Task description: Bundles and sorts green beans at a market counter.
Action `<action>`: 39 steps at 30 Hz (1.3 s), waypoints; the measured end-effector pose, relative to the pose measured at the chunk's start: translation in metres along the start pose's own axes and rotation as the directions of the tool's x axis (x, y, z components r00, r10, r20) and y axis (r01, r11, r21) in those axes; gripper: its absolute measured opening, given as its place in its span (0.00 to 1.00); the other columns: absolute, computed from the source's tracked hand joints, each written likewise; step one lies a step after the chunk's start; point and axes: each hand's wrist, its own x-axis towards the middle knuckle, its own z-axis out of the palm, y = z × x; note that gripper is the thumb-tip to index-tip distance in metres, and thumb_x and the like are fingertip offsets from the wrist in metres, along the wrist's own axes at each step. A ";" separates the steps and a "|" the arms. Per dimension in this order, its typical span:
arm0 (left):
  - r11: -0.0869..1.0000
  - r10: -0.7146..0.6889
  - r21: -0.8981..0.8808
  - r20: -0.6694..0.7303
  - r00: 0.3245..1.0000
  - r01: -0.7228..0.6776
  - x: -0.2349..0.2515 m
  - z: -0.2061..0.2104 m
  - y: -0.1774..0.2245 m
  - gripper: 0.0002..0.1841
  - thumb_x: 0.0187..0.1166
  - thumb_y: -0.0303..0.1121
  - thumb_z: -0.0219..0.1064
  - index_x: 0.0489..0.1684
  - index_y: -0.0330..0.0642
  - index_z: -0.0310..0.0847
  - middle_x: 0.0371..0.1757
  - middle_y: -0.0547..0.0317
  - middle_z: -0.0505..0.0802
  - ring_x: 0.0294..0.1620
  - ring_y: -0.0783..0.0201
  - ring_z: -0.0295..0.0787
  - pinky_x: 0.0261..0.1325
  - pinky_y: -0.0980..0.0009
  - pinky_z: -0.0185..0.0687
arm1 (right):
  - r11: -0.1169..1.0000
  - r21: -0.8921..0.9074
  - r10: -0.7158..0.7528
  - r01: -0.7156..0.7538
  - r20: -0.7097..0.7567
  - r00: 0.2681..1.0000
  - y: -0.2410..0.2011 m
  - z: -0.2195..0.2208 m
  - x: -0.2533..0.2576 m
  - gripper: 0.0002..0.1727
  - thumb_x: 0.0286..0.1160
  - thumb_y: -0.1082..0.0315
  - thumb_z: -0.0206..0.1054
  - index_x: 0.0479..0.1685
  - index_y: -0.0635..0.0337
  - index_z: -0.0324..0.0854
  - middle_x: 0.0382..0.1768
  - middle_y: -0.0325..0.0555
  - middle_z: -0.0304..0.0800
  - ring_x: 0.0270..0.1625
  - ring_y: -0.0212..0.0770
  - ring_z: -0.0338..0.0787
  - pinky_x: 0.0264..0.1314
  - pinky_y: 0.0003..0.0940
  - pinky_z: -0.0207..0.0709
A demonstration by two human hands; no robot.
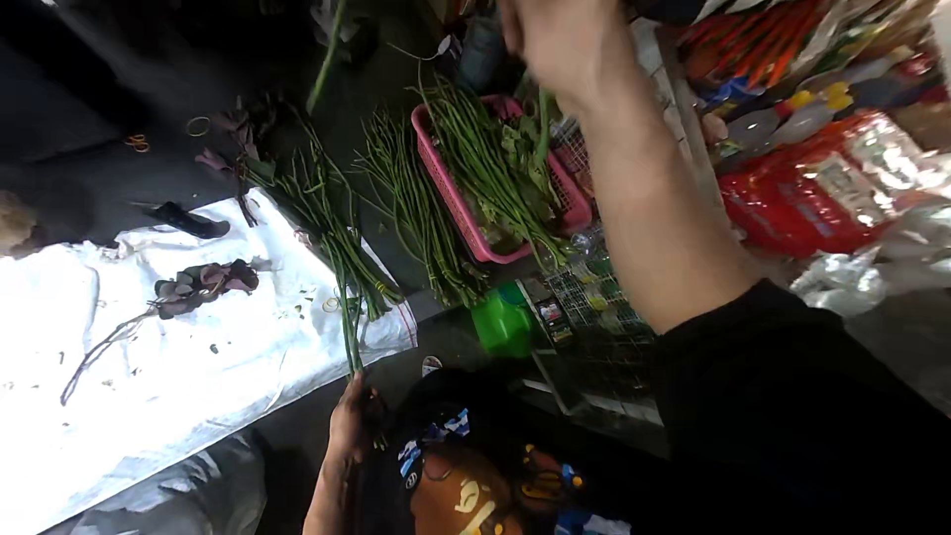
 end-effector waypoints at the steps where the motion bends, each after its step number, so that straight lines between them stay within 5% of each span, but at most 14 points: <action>1: 1.000 0.005 -0.004 -0.008 1.000 -0.005 -0.001 0.004 -0.003 0.24 0.96 0.48 0.41 0.68 0.44 0.78 0.25 0.62 0.82 0.13 0.71 0.71 0.17 0.76 0.73 | 0.983 -0.180 0.039 -0.033 0.033 0.999 0.014 0.000 -0.015 0.16 0.91 0.59 0.55 0.52 0.62 0.84 0.34 0.46 0.83 0.35 0.40 0.85 0.44 0.40 0.82; 6: 1.000 0.012 -0.007 -0.076 0.997 -0.012 -0.012 0.024 -0.003 0.26 0.96 0.50 0.38 0.66 0.43 0.79 0.25 0.62 0.84 0.14 0.72 0.72 0.16 0.76 0.72 | 0.797 -0.526 0.373 -0.297 0.041 0.927 0.124 0.018 -0.109 0.28 0.95 0.54 0.46 0.83 0.62 0.66 0.65 0.68 0.85 0.65 0.67 0.88 0.67 0.67 0.78; 10: 0.998 0.058 0.017 -0.149 0.987 -0.056 -0.022 0.027 0.007 0.23 0.97 0.48 0.40 0.69 0.44 0.76 0.26 0.63 0.83 0.13 0.73 0.67 0.15 0.78 0.67 | 0.735 -0.551 0.493 -0.395 0.034 0.869 0.184 0.009 -0.161 0.30 0.95 0.55 0.46 0.90 0.61 0.57 0.69 0.75 0.80 0.67 0.76 0.85 0.67 0.72 0.76; 14: 0.993 0.104 0.068 -0.159 0.982 -0.094 -0.035 0.030 0.024 0.21 0.97 0.43 0.42 0.68 0.42 0.77 0.25 0.64 0.81 0.14 0.73 0.68 0.16 0.78 0.68 | 0.759 -0.502 0.510 -0.414 0.064 0.858 0.208 0.000 -0.185 0.30 0.94 0.52 0.49 0.87 0.61 0.63 0.69 0.77 0.79 0.69 0.80 0.81 0.68 0.79 0.70; 17: 0.969 0.234 0.112 -0.126 0.964 -0.220 -0.046 0.033 0.046 0.18 0.96 0.39 0.44 0.63 0.40 0.77 0.23 0.66 0.79 0.14 0.75 0.68 0.19 0.79 0.70 | 0.787 -0.434 0.494 -0.438 0.018 0.869 0.215 -0.003 -0.190 0.38 0.90 0.48 0.55 0.91 0.62 0.55 0.75 0.74 0.75 0.78 0.76 0.73 0.79 0.73 0.65; 21: 0.900 0.422 0.162 -0.095 0.902 -0.404 -0.065 0.023 0.107 0.16 0.95 0.40 0.45 0.66 0.46 0.75 0.30 0.70 0.81 0.20 0.77 0.74 0.26 0.80 0.77 | 0.844 -0.296 0.441 -0.446 -0.089 0.893 0.205 -0.023 -0.192 0.45 0.88 0.47 0.58 0.95 0.61 0.40 0.78 0.68 0.73 0.74 0.64 0.81 0.78 0.59 0.73; 24: 0.799 0.599 0.085 -0.037 0.800 -0.595 -0.086 0.019 0.182 0.14 0.95 0.39 0.41 0.53 0.54 0.75 0.30 0.76 0.83 0.18 0.82 0.71 0.24 0.86 0.73 | 0.905 -0.209 0.377 -0.370 -0.006 0.926 0.152 -0.034 -0.197 0.40 0.86 0.59 0.64 0.93 0.55 0.49 0.81 0.57 0.71 0.68 0.51 0.86 0.71 0.48 0.80; 26: 0.692 0.720 0.058 0.017 0.694 -0.719 -0.105 0.019 0.232 0.14 0.96 0.38 0.39 0.54 0.56 0.74 0.30 0.77 0.83 0.17 0.83 0.70 0.22 0.88 0.72 | 0.959 -0.147 0.265 -0.242 0.164 0.950 0.111 -0.016 -0.200 0.31 0.85 0.65 0.64 0.87 0.57 0.63 0.76 0.60 0.76 0.59 0.51 0.90 0.62 0.50 0.84; 28: 0.581 0.813 -0.022 0.058 0.580 -0.813 -0.122 0.022 0.266 0.14 0.97 0.39 0.39 0.54 0.55 0.73 0.32 0.73 0.83 0.18 0.80 0.71 0.21 0.87 0.72 | 0.984 -0.067 0.176 -0.163 0.338 0.925 0.092 0.029 -0.206 0.23 0.84 0.65 0.66 0.76 0.61 0.76 0.67 0.60 0.84 0.52 0.51 0.91 0.56 0.51 0.87; 31: 0.461 0.886 -0.105 0.107 0.451 -0.881 -0.125 0.016 0.277 0.12 0.97 0.39 0.38 0.58 0.56 0.69 0.34 0.70 0.82 0.22 0.77 0.76 0.25 0.85 0.77 | 0.980 -0.112 0.197 -0.162 0.533 0.823 0.100 0.126 -0.216 0.18 0.84 0.61 0.67 0.67 0.59 0.83 0.62 0.58 0.87 0.58 0.55 0.91 0.62 0.57 0.85; 33: 0.503 0.861 -0.073 0.123 0.493 -0.861 -0.105 -0.001 0.256 0.11 0.96 0.42 0.41 0.59 0.60 0.69 0.32 0.76 0.83 0.25 0.78 0.78 0.31 0.82 0.80 | 0.962 -0.175 0.271 -0.207 0.560 0.783 0.112 0.189 -0.220 0.19 0.83 0.60 0.68 0.66 0.60 0.84 0.63 0.59 0.88 0.64 0.57 0.89 0.68 0.59 0.81; 35: 0.665 0.745 -0.009 0.072 0.663 -0.747 -0.077 -0.019 0.212 0.11 0.95 0.44 0.43 0.55 0.61 0.72 0.31 0.77 0.84 0.27 0.79 0.80 0.34 0.81 0.81 | 0.931 -0.257 0.360 -0.258 0.542 0.760 0.120 0.236 -0.223 0.23 0.82 0.57 0.68 0.69 0.61 0.82 0.65 0.61 0.86 0.68 0.60 0.86 0.73 0.61 0.78; 37: 0.870 0.492 0.032 -0.017 0.870 -0.492 -0.045 -0.038 0.161 0.14 0.95 0.44 0.45 0.64 0.54 0.74 0.32 0.73 0.83 0.24 0.79 0.77 0.30 0.81 0.79 | 0.906 -0.320 0.413 -0.277 0.530 0.740 0.123 0.266 -0.226 0.28 0.80 0.53 0.70 0.73 0.63 0.79 0.67 0.65 0.84 0.68 0.65 0.85 0.70 0.66 0.78; 39: 0.966 0.258 0.051 -0.089 0.962 -0.254 -0.016 -0.050 0.120 0.18 0.96 0.42 0.45 0.72 0.46 0.73 0.31 0.66 0.82 0.20 0.74 0.74 0.24 0.78 0.75 | 0.874 -0.394 0.469 -0.283 0.533 0.704 0.128 0.286 -0.226 0.28 0.79 0.53 0.70 0.71 0.63 0.80 0.66 0.64 0.85 0.68 0.64 0.86 0.70 0.66 0.77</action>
